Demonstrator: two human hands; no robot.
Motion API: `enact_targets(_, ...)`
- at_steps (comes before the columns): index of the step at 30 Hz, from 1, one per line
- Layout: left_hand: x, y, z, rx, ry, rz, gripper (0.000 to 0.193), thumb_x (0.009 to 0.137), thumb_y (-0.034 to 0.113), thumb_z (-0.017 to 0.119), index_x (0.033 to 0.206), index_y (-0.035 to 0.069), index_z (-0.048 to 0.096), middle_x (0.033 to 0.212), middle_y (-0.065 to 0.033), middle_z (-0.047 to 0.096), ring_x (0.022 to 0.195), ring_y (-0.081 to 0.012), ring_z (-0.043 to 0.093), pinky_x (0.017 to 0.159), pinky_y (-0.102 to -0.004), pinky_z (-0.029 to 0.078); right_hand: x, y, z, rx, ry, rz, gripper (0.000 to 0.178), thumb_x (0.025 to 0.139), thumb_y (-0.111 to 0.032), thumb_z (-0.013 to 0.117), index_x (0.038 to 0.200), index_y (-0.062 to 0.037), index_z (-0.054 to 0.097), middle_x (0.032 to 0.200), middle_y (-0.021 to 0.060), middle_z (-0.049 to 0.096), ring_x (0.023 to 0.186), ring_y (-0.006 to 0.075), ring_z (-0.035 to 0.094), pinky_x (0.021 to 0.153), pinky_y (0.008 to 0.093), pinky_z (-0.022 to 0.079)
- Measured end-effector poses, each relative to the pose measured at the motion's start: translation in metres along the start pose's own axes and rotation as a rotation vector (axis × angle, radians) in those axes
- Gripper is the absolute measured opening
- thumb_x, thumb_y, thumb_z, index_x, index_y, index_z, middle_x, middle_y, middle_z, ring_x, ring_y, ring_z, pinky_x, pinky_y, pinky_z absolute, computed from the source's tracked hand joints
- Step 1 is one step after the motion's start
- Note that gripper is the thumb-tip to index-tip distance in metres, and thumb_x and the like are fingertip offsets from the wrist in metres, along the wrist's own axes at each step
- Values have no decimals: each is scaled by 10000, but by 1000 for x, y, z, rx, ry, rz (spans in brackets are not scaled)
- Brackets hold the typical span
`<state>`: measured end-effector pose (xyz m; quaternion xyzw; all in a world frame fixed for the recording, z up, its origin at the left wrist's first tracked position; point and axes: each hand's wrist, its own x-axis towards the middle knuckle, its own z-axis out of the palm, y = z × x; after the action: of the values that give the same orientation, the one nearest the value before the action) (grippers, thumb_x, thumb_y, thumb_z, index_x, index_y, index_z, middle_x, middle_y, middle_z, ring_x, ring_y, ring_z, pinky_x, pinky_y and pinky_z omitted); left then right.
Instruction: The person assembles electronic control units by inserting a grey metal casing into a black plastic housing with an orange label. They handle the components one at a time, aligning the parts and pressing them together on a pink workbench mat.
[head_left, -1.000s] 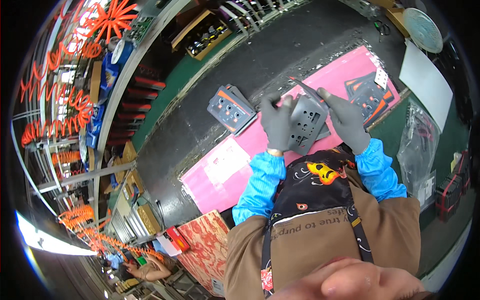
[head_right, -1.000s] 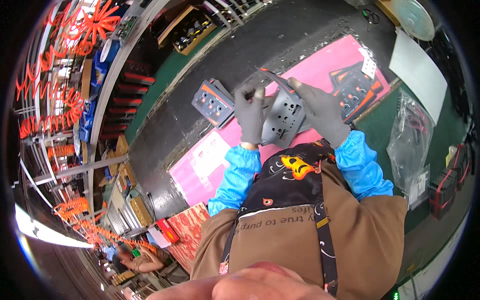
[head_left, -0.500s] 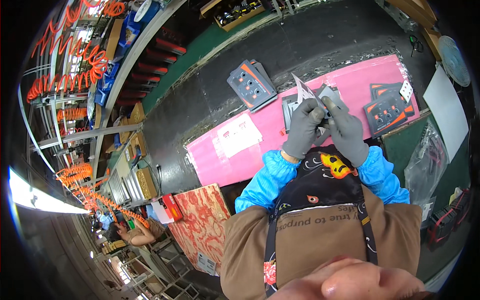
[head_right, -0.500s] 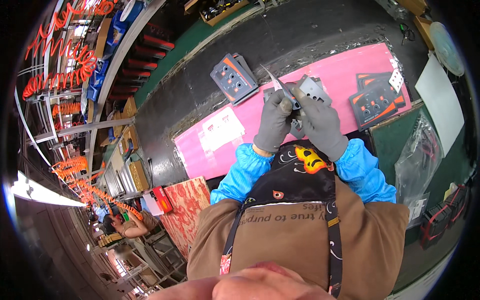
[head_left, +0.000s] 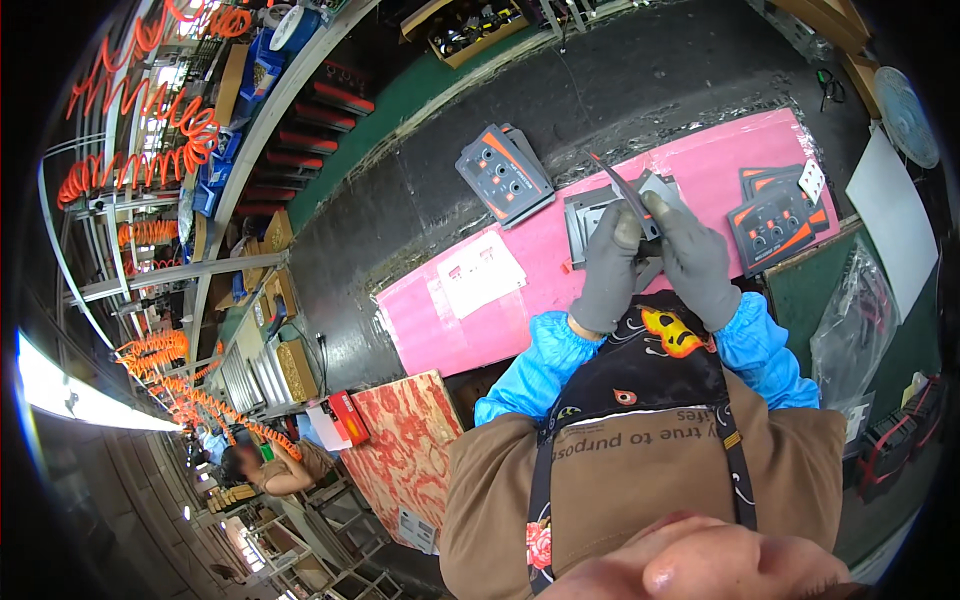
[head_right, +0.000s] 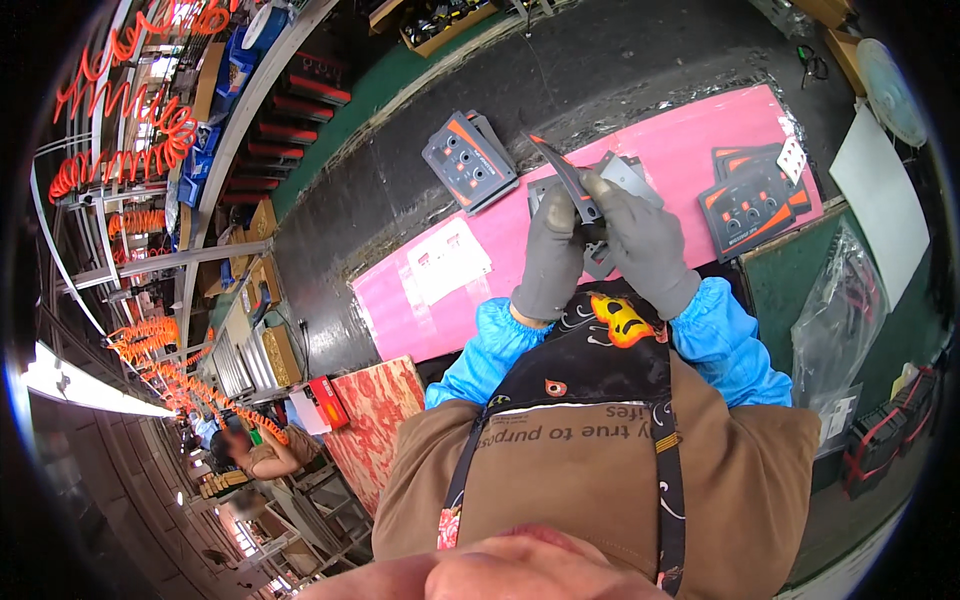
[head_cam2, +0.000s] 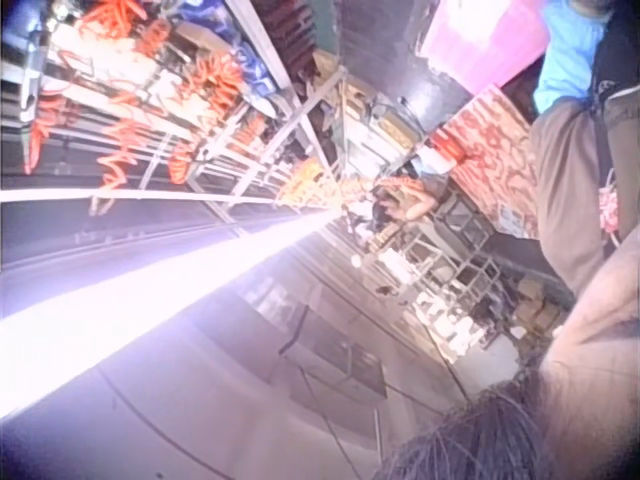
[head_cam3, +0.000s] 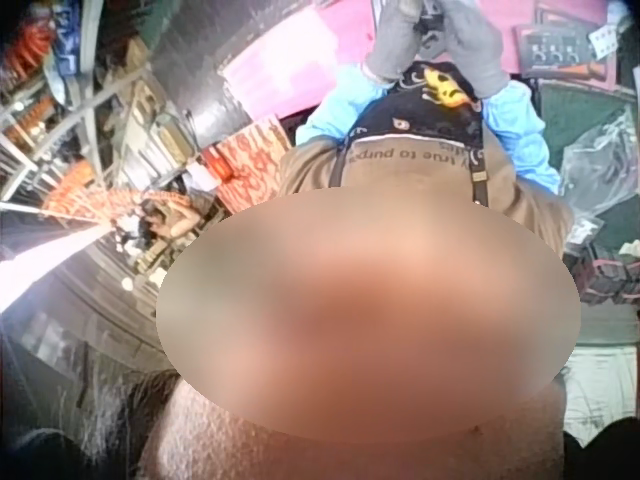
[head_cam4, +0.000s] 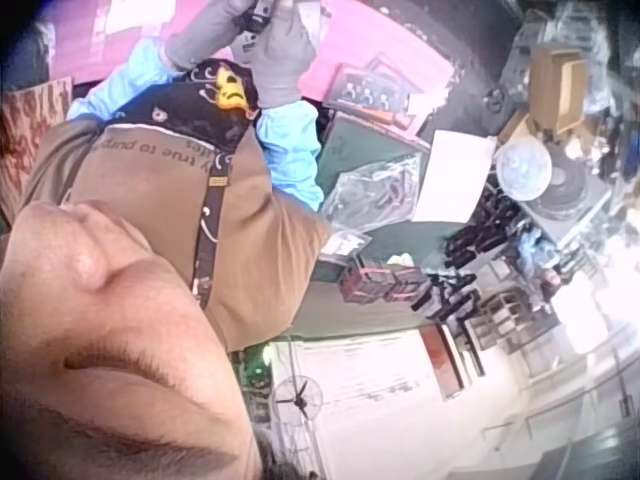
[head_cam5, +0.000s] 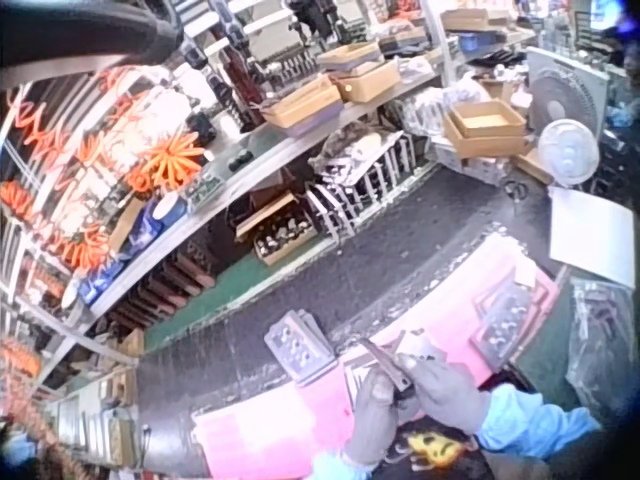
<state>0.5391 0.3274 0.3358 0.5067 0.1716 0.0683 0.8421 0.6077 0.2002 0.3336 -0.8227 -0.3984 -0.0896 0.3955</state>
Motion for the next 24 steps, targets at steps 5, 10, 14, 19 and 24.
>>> enact_targets(5,-1,7,4,-43,-8,-12,498,963,541,577,1149,81,533,896,28,527,754,-40,527,613,-195,423,-3,-6,0,29,-23,30,638,798,21,577,1414,-128,506,978,100,682,834,278,670,673,397,531)
enact_targets(10,-1,3,4,-93,-13,42,465,972,522,576,1114,81,536,888,32,527,756,-38,470,640,-201,413,-5,-11,0,44,-67,59,644,792,12,585,1418,-107,497,927,101,661,801,284,652,673,406,516)
enact_targets(14,-2,-2,3,4,70,72,413,992,474,569,1065,68,554,862,31,516,749,-43,460,637,-217,406,-4,-11,4,63,-30,32,626,793,25,571,1408,-79,512,917,141,663,748,321,648,642,416,516)
enact_targets(19,-10,4,10,249,187,288,295,1007,341,582,1003,46,561,830,20,510,753,-47,468,641,-230,409,0,-14,5,16,-11,22,604,804,30,570,1399,-61,519,895,153,659,721,338,648,624,423,515)
enact_targets(24,-11,8,9,369,221,294,197,998,226,596,957,39,550,809,-5,556,707,-55,497,593,-240,437,-6,-10,3,132,-203,142,569,844,-38,575,1407,-44,492,980,89,689,727,206,664,609,336,509)
